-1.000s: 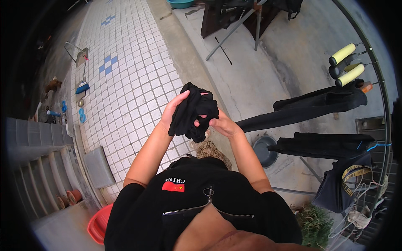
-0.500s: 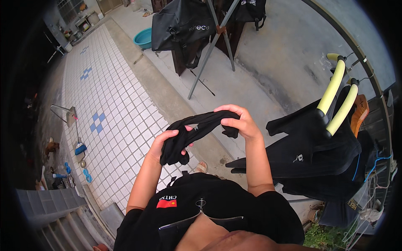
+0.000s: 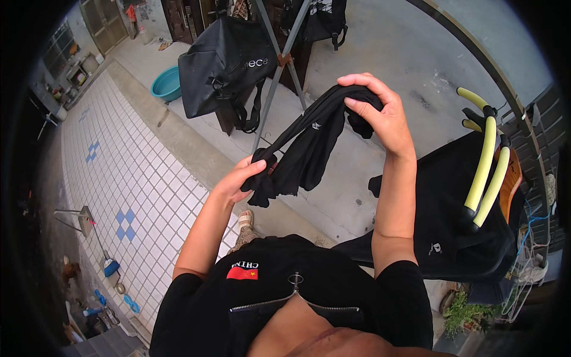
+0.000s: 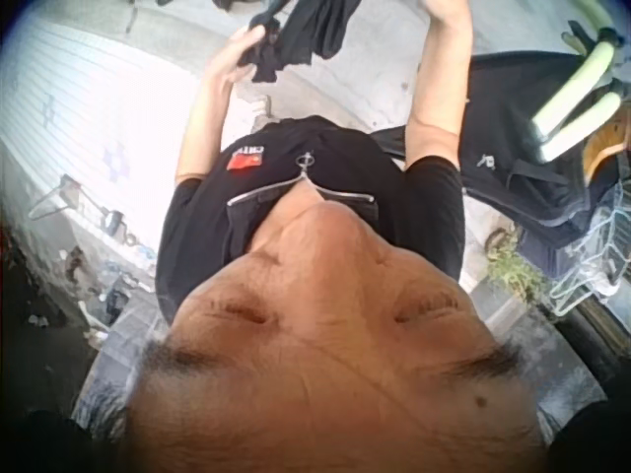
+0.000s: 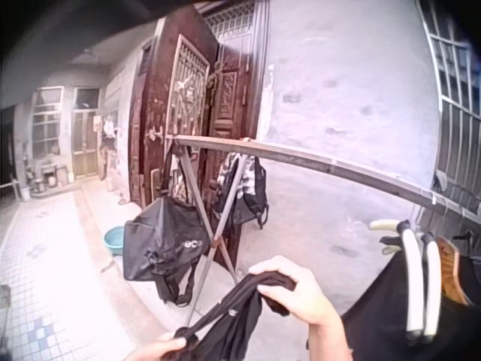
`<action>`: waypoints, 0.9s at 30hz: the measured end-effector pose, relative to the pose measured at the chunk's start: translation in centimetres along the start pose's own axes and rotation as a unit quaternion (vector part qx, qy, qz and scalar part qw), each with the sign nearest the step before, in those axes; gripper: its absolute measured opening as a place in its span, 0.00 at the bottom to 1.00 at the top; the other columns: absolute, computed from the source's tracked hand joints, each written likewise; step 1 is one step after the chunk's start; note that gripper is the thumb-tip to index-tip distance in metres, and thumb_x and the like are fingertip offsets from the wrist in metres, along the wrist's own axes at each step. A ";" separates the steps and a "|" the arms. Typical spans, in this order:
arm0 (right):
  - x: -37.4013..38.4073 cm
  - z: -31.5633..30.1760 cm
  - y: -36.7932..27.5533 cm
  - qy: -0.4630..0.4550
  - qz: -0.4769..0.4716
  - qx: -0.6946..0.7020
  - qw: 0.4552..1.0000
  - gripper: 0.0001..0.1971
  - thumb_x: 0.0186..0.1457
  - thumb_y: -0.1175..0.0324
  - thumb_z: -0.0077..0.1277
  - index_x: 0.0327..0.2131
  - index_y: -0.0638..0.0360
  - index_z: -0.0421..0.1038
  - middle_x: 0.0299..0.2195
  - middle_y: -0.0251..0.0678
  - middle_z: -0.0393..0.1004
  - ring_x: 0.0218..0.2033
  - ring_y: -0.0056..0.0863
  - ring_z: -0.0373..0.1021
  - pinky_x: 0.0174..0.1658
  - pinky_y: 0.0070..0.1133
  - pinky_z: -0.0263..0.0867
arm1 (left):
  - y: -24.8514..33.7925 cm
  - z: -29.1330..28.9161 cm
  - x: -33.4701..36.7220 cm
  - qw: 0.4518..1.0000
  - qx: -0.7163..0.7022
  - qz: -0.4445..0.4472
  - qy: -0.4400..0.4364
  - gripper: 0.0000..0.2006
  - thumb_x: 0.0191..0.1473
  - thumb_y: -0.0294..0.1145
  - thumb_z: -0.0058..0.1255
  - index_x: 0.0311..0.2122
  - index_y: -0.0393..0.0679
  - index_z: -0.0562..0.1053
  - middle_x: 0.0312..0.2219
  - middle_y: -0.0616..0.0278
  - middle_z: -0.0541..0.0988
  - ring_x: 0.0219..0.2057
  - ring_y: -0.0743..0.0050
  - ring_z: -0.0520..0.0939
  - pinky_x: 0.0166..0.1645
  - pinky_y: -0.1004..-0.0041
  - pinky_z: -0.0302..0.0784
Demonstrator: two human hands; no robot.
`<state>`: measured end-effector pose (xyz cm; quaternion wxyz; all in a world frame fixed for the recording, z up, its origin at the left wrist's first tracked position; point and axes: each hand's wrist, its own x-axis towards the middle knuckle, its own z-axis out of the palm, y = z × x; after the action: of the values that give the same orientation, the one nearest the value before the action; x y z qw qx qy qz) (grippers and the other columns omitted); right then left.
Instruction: The person hangs wet clothes on a balcony clothesline using hangers. They take items from a bucket, place them on hangers, and hang them on the line, then walk inside.
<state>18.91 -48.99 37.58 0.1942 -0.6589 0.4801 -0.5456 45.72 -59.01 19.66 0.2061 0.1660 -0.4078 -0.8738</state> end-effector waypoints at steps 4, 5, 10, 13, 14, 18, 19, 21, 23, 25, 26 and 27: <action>5.3 0.4 -0.9 0.019 0.015 -0.056 0.998 0.13 0.51 0.78 0.52 0.42 0.61 0.74 0.37 0.28 0.70 0.39 0.17 0.67 0.45 0.15 0.63 | 4.5 -4.5 3.9 0.997 -0.081 0.012 0.018 0.23 0.57 0.48 0.53 0.47 0.39 0.70 0.41 0.60 0.75 0.43 0.68 0.77 0.48 0.64 0.76; 6.5 0.5 -1.0 0.026 0.010 -0.077 0.997 0.13 0.51 0.78 0.52 0.42 0.61 0.74 0.37 0.28 0.71 0.39 0.17 0.67 0.45 0.15 0.63 | 5.9 -5.5 4.8 0.992 -0.116 -0.003 0.048 0.23 0.58 0.49 0.51 0.48 0.39 0.70 0.41 0.61 0.75 0.44 0.67 0.77 0.51 0.64 0.74; 11.5 0.4 -1.6 0.095 0.058 -0.105 0.988 0.13 0.52 0.77 0.52 0.43 0.59 0.74 0.37 0.27 0.73 0.39 0.15 0.68 0.44 0.15 0.64 | 11.8 -9.4 9.1 0.992 -0.117 -0.024 0.040 0.15 0.61 0.43 0.47 0.42 0.40 0.73 0.36 0.60 0.78 0.38 0.69 0.79 0.44 0.67 0.76; 14.4 -0.2 -1.1 0.112 0.059 -0.144 0.981 0.14 0.52 0.75 0.54 0.44 0.58 0.74 0.37 0.26 0.74 0.37 0.13 0.68 0.42 0.14 0.65 | 12.7 -12.2 10.4 0.997 -0.022 -0.040 0.054 0.11 0.60 0.40 0.48 0.37 0.42 0.72 0.33 0.60 0.78 0.33 0.68 0.80 0.41 0.68 0.77; 15.1 -0.5 -1.2 0.112 0.072 -0.158 0.978 0.14 0.52 0.75 0.54 0.44 0.58 0.74 0.37 0.25 0.74 0.36 0.13 0.68 0.42 0.14 0.65 | 12.9 -11.9 10.8 0.996 0.024 -0.052 0.071 0.11 0.59 0.37 0.47 0.40 0.41 0.73 0.30 0.62 0.76 0.31 0.69 0.79 0.40 0.69 0.77; 17.2 -1.9 -3.2 0.078 0.094 -0.217 0.968 0.16 0.51 0.74 0.56 0.46 0.57 0.73 0.38 0.25 0.73 0.37 0.13 0.68 0.43 0.14 0.65 | 16.3 -8.9 13.0 0.987 0.138 -0.041 -0.076 0.15 0.57 0.33 0.43 0.46 0.38 0.72 0.26 0.64 0.73 0.25 0.73 0.76 0.34 0.70 0.77; 17.8 -2.2 -3.7 0.068 0.071 -0.242 0.965 0.17 0.50 0.76 0.55 0.46 0.58 0.73 0.39 0.26 0.73 0.40 0.15 0.68 0.45 0.14 0.64 | 17.1 -8.6 13.8 0.984 0.149 -0.035 -0.088 0.15 0.57 0.34 0.43 0.45 0.38 0.72 0.25 0.64 0.73 0.25 0.73 0.76 0.34 0.70 0.77; 18.8 -3.3 -5.0 0.046 0.026 -0.280 0.958 0.17 0.51 0.77 0.54 0.46 0.57 0.73 0.38 0.26 0.74 0.39 0.14 0.68 0.46 0.14 0.65 | 18.7 -7.9 15.0 0.980 0.165 -0.036 -0.101 0.14 0.58 0.36 0.43 0.42 0.38 0.72 0.23 0.63 0.73 0.23 0.75 0.76 0.31 0.72 0.76; 20.2 -5.1 -6.6 0.005 -0.030 -0.308 0.951 0.17 0.51 0.78 0.52 0.46 0.58 0.74 0.38 0.27 0.75 0.39 0.15 0.69 0.47 0.15 0.65 | 19.3 -7.1 16.1 0.978 0.166 -0.019 -0.121 0.15 0.59 0.40 0.42 0.39 0.38 0.72 0.23 0.63 0.73 0.22 0.79 0.74 0.25 0.77 0.71; 21.5 -6.5 -9.3 -0.004 -0.018 -0.329 0.944 0.17 0.50 0.79 0.53 0.46 0.60 0.73 0.41 0.29 0.75 0.42 0.16 0.69 0.50 0.16 0.65 | 20.4 -5.8 16.9 0.974 0.174 -0.001 -0.147 0.16 0.60 0.43 0.42 0.39 0.39 0.73 0.24 0.65 0.73 0.21 0.83 0.72 0.22 0.80 0.67; 22.2 -7.6 -10.2 -0.003 -0.019 -0.351 0.936 0.18 0.50 0.79 0.53 0.47 0.62 0.72 0.43 0.30 0.74 0.44 0.17 0.69 0.51 0.16 0.64 | 20.8 -4.9 17.2 0.972 0.182 0.014 -0.149 0.17 0.60 0.44 0.43 0.38 0.39 0.73 0.24 0.66 0.73 0.21 0.85 0.72 0.21 0.81 0.65; 23.0 -8.8 -11.1 -0.012 -0.037 -0.384 0.923 0.18 0.50 0.79 0.53 0.47 0.62 0.72 0.44 0.32 0.74 0.46 0.19 0.70 0.53 0.17 0.64 | 21.2 -4.3 17.4 0.970 0.192 0.031 -0.148 0.17 0.61 0.45 0.43 0.38 0.39 0.73 0.24 0.67 0.73 0.21 0.87 0.71 0.21 0.83 0.64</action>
<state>14.32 -60.89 61.43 -0.0884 -0.7067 0.6253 -0.3190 37.48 -82.71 31.46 0.1350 0.0587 -0.5985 -0.7875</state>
